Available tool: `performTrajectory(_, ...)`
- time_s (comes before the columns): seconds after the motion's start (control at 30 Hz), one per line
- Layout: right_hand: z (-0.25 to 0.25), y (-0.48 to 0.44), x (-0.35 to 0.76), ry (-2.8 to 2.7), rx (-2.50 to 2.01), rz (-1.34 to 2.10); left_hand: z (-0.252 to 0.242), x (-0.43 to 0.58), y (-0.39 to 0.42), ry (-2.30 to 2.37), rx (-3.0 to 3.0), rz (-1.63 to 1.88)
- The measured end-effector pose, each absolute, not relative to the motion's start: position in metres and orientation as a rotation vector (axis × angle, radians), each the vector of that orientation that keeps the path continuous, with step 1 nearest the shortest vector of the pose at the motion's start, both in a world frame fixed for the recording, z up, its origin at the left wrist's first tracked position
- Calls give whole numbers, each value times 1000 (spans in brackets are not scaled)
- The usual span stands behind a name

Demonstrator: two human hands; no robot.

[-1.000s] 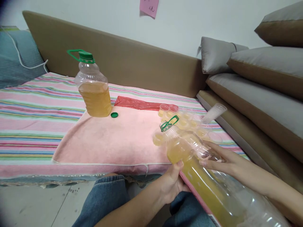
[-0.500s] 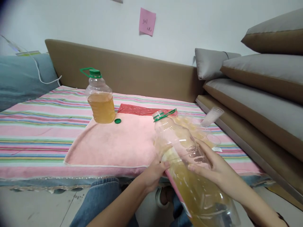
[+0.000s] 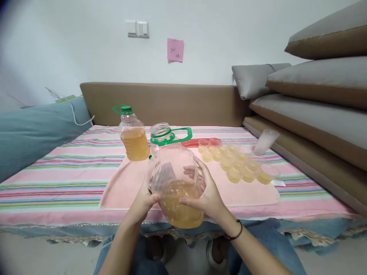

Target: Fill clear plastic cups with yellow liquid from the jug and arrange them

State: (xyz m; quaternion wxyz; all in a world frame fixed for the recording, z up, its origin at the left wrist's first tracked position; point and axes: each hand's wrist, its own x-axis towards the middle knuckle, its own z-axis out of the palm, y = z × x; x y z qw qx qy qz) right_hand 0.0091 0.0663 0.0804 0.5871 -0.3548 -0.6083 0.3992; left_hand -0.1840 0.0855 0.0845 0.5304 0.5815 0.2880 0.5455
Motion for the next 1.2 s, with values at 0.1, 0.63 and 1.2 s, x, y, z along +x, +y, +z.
performTrajectory(0.1, 79, 91, -24, -1365, -716, 942, 84, -200, 91, 826, 1386, 1489)
performTrajectory(0.63, 50, 200, -163, -1314, -492, 1036, 69, -264, 91, 1560, 631, 2029)
performTrajectory(1.2, 54, 187, -136, -1550, -662, 1061, 74, -237, 83, 1579, 1261, 2248)
